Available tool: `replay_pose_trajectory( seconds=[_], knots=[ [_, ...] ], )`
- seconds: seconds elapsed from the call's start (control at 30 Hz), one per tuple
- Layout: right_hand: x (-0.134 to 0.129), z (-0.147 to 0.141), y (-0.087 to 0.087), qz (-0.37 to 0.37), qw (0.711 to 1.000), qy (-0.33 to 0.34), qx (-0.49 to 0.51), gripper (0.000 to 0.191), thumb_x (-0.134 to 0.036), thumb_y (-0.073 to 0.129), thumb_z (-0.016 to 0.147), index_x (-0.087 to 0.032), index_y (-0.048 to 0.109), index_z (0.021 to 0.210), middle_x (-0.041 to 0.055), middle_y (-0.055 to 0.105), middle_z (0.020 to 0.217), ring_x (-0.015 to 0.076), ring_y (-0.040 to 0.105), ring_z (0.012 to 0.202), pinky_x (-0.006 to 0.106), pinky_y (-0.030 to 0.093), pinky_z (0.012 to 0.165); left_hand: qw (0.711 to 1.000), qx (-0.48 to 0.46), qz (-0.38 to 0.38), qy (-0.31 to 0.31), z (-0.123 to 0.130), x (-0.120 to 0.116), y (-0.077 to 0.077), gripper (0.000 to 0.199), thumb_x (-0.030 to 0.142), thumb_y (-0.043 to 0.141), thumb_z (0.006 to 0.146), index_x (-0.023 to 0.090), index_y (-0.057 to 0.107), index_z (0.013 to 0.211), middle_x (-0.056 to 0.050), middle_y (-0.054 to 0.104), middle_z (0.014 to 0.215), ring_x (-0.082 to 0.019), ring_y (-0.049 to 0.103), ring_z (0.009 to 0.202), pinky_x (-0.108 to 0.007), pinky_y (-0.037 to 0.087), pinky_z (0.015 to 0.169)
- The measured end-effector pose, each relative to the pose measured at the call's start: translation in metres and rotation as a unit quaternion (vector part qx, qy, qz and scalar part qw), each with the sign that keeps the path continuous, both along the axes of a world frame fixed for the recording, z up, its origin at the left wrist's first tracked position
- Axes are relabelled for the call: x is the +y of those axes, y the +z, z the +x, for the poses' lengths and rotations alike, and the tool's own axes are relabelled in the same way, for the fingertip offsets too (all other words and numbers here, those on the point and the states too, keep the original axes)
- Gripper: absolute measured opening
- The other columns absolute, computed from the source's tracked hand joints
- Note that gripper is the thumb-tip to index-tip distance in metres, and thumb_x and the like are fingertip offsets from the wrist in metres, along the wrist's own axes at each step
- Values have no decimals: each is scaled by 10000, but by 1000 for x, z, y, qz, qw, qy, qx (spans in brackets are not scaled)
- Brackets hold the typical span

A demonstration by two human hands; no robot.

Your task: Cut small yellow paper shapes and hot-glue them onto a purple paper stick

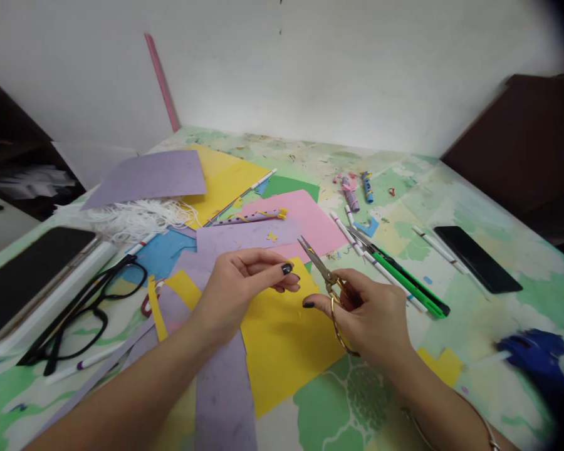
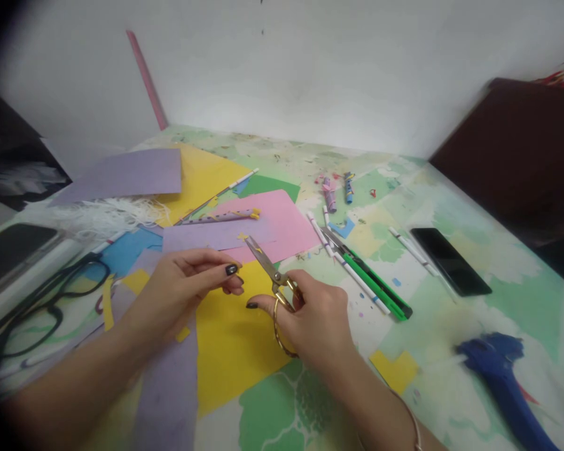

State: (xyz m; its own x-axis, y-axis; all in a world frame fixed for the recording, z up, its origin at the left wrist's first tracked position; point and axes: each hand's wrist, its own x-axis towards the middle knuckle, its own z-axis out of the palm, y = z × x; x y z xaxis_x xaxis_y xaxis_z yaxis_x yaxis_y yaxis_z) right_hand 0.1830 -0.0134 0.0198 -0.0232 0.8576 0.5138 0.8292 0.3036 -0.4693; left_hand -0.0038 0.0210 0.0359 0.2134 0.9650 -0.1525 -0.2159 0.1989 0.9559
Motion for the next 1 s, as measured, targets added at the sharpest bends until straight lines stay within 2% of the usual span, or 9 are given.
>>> replay_pose_trajectory(
  seconds=[0.1, 0.23, 0.4, 0.63, 0.8, 1.0],
  knots=[
    [0, -1, 0, -4, 1000, 2, 6, 495, -651, 642, 727, -157, 659, 690, -83, 384, 406, 58, 346, 364, 196, 276, 405, 999, -47, -13, -3, 0, -1, -1, 74, 203, 741, 719, 158, 721, 774, -49, 754, 705, -178, 713, 681, -271, 531, 696],
    [-1, -2, 2, -4, 1000, 8, 16, 489, -644, 630, 743, -159, 659, 691, -86, 377, 405, 58, 343, 363, 194, 277, 404, 995, -100, -6, 4, -1, 0, -3, 129, 272, 683, 779, 152, 731, 775, -68, 760, 735, -198, 725, 710, -289, 543, 717],
    [-2, -5, 1, -11, 1000, 9, 18, 459, -621, 635, 751, -165, 669, 717, -82, 391, 406, 65, 342, 369, 196, 288, 403, 997, -70, -10, 25, 0, 0, -2, 90, 196, 753, 712, 157, 719, 785, -45, 760, 723, -158, 719, 708, -215, 513, 673],
    [-5, -9, 1, -35, 999, 11, 34, 458, -628, 657, 723, -170, 661, 719, -82, 395, 407, 67, 344, 374, 198, 292, 402, 999, -14, 34, 40, 2, -1, -3, 318, 227, 767, 718, 180, 666, 1016, -44, 772, 799, -168, 711, 794, -263, 516, 780],
    [-7, -10, 0, -21, 999, 32, 27, 468, -635, 646, 732, -167, 650, 715, -82, 414, 411, 63, 354, 371, 201, 284, 404, 998, -34, 26, 35, 4, -4, -4, 143, 207, 765, 714, 176, 691, 831, -30, 762, 772, -162, 702, 738, -258, 522, 730],
    [-8, -14, -1, 18, 999, 48, -6, 489, -632, 636, 748, -145, 646, 701, -71, 450, 421, 57, 348, 357, 203, 278, 391, 986, -150, -74, -16, 9, -7, -7, 71, 147, 740, 726, 185, 736, 786, -2, 742, 831, -117, 688, 758, -200, 524, 705]
  ],
)
